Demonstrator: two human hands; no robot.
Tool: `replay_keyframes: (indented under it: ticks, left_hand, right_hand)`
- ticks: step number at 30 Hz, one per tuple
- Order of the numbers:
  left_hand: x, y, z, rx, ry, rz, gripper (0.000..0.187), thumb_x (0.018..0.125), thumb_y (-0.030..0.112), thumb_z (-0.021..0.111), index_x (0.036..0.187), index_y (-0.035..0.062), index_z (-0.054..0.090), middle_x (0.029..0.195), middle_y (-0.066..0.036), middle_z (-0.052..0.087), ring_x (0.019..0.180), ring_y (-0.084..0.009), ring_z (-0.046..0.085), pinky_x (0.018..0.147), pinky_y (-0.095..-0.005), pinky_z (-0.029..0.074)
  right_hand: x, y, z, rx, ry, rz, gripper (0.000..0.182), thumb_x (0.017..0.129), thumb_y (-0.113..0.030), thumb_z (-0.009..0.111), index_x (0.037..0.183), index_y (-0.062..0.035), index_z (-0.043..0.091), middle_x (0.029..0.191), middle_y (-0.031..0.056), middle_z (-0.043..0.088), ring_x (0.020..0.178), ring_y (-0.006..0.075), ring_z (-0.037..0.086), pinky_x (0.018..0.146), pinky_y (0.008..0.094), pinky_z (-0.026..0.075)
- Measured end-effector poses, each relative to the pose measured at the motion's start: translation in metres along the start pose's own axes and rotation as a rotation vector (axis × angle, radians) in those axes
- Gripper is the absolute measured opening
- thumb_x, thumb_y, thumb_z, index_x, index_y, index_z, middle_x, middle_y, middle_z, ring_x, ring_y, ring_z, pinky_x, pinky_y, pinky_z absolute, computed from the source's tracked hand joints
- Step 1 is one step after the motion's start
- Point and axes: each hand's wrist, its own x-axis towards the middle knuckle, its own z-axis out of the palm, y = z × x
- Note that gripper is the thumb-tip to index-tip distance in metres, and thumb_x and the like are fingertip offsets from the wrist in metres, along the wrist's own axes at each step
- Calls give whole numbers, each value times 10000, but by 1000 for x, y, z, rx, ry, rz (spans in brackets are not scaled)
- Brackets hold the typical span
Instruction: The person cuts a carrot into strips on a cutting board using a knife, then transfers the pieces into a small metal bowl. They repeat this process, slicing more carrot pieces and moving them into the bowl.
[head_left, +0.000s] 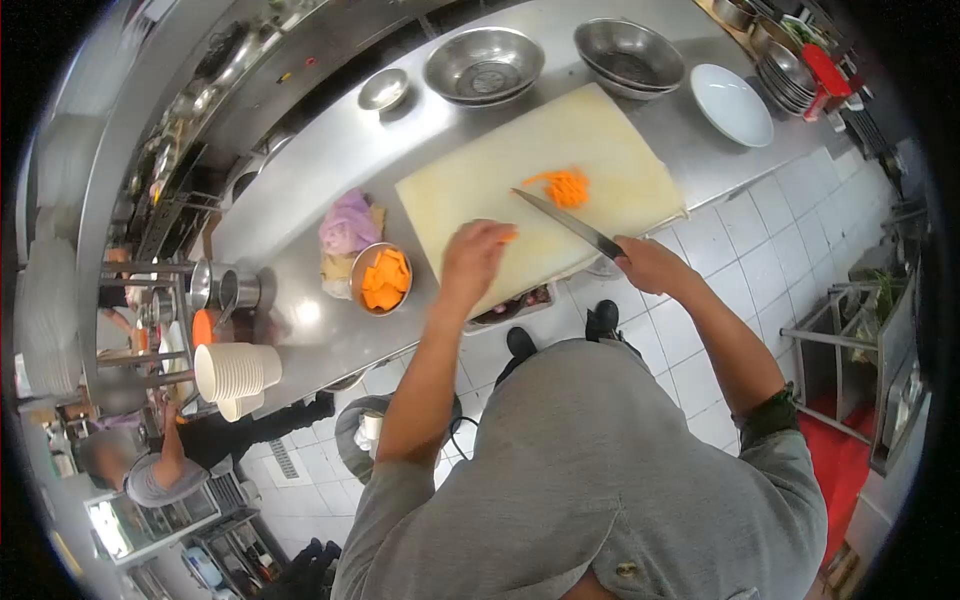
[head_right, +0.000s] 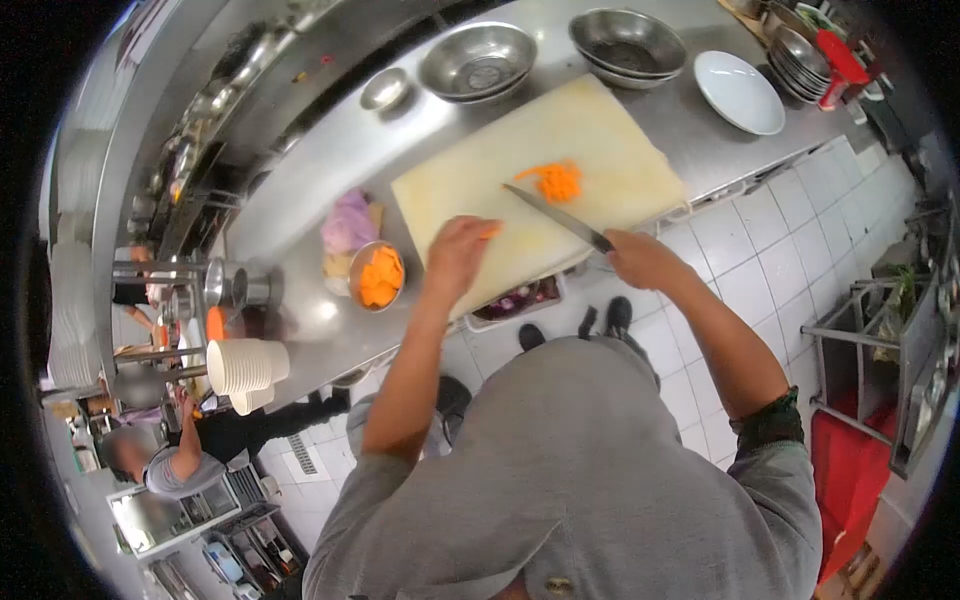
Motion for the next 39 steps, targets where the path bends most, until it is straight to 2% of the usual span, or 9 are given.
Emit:
replay_keyframes:
  ticks: [1,5,10,13,16,22,25,34,39]
  left_hand:
    - [4,2,20,35,-77,79,230,879,46,675,1085,102,761,1126,-81,720,1074,-291,661,937,-390,517]
    - [0,-8,58,144,-93,169,304,854,53,666,1128,138,766,1186,-56,706,1159,-281,619,1017,-430,458]
    - [-27,-8,15,373,-75,176,378,843,84,681,1212,137,740,1249,-55,681,1197,-301,585,1014,-460,441]
    - [-6,13,28,218,-36,-4,329,841,87,683,1162,119,750,1180,-52,685,1137,-286,601,1004,-448,450]
    - [21,12,70,187,-103,-36,239,849,73,672,1069,102,760,1083,-66,682,1055,-288,614,976,-439,470]
    - [23,5,59,54,-176,62,177,855,18,639,990,66,744,983,-107,685,973,-310,640,862,-413,532]
    - [17,-1,71,72,-37,115,185,844,-21,625,967,53,740,987,-103,699,950,-311,659,827,-413,551]
    - [10,-8,80,92,80,154,151,829,-21,673,947,44,740,1001,-95,731,929,-293,695,811,-394,581]
    - [9,-10,81,109,108,148,140,821,-26,695,929,45,749,1000,-93,735,927,-291,699,807,-391,583]
  right_hand:
    - [-1,-2,-2,6,-14,-3,321,986,-156,551,1255,19,552,1045,308,680,1003,494,646,879,565,499]
    - [-14,-8,-4,-69,-9,62,311,1012,-184,549,1254,11,535,984,299,687,975,482,658,862,561,507]
    - [-27,-6,10,-94,15,112,294,1013,-170,541,1258,-8,522,901,282,692,880,476,675,781,561,527]
    - [-29,-12,12,-105,-12,164,280,1012,-152,532,1256,-16,518,865,264,696,840,467,682,744,562,531]
    - [-33,-15,4,-138,-16,138,269,1006,-139,530,1249,-26,519,837,251,694,813,451,691,713,562,537]
    - [-64,-26,-16,-224,12,127,236,967,-105,536,1193,-34,540,792,234,683,776,420,702,654,542,541]
    - [-69,-35,-20,-249,-53,129,401,888,-51,546,1288,-49,562,887,219,714,822,400,716,710,498,572]
    - [-62,-46,-48,-279,-193,203,364,907,-63,546,1268,-65,587,923,217,718,879,393,723,747,500,578]
    - [-33,-23,6,-165,-113,119,349,913,-54,545,1261,-42,565,913,224,712,852,413,712,757,514,570]
